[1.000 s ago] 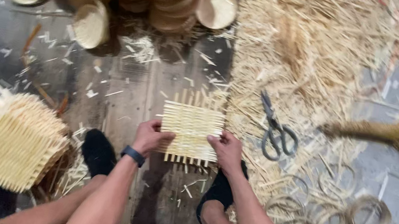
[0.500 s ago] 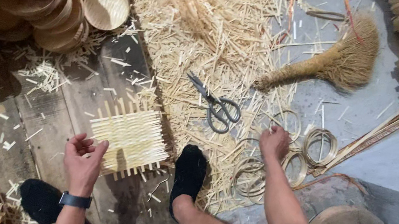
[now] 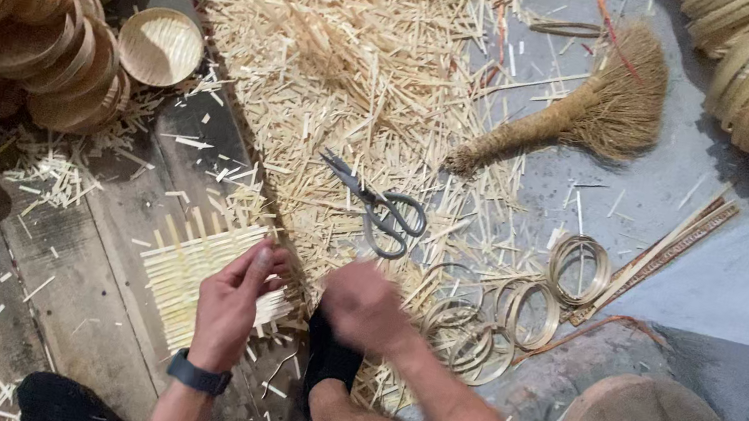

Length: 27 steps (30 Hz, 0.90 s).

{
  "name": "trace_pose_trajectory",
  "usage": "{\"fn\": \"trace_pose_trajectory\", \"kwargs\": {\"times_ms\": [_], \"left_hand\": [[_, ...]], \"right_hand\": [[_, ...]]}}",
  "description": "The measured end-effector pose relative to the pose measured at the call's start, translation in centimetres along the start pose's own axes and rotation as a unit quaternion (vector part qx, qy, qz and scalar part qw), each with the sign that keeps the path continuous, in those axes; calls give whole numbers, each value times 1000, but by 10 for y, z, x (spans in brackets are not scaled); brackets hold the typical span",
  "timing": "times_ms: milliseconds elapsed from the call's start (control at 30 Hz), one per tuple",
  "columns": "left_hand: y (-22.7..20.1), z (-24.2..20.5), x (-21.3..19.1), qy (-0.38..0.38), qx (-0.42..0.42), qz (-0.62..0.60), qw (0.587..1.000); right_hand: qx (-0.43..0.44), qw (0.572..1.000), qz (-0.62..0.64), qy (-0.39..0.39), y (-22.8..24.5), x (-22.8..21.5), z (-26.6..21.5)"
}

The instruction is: The person assembles bamboo baskets by hand and using shears, fitting circular frames onto woven bases and trimming excess material.

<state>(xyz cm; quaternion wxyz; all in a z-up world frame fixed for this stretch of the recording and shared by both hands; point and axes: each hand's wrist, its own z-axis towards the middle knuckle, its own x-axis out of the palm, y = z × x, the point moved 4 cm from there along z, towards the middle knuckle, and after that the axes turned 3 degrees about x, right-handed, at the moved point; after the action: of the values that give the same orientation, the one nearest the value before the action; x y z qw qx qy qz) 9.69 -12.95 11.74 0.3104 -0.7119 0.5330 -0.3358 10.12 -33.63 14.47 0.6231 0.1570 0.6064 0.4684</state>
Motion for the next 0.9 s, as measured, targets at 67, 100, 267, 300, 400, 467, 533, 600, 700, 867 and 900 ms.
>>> {"fn": "trace_pose_trajectory", "kwargs": {"times_ms": [67, 100, 267, 300, 400, 467, 533, 600, 700, 867, 900], "left_hand": [[-3, 0, 6, -8, -21, -170, 985], [-3, -2, 4, -14, -31, -253, 967], [9, -14, -12, 3, -118, -165, 979], [12, -17, -14, 5, -143, -162, 976], [11, -25, -18, 41, -144, -214, 965], [7, -24, -27, 28, -156, -149, 976], [5, -21, -29, 31, -204, -95, 974], [7, -16, -26, 50, -287, -51, 955], [7, -17, -18, 80, -264, -56, 960], [18, -30, -19, 8, -296, -70, 953], [22, -35, -19, 5, -309, -71, 948]], "right_hand": [[-80, 995, 2, 66, 42, 11, 7], [-93, 995, -18, 17, 55, 6, 14], [-138, 974, -149, -105, 71, -15, 45], [-107, 986, -107, -70, 67, -13, 48], [-48, 999, 1, 25, 54, 2, 47], [-58, 995, 50, 70, 50, 14, 43], [-74, 989, 62, 114, 54, 31, 38], [-94, 986, 46, 128, 60, 45, 38], [-129, 987, -30, 93, 67, 49, 38], [-143, 979, -100, 108, 73, 53, 35], [-145, 979, -99, 107, 74, 55, 33]]}}
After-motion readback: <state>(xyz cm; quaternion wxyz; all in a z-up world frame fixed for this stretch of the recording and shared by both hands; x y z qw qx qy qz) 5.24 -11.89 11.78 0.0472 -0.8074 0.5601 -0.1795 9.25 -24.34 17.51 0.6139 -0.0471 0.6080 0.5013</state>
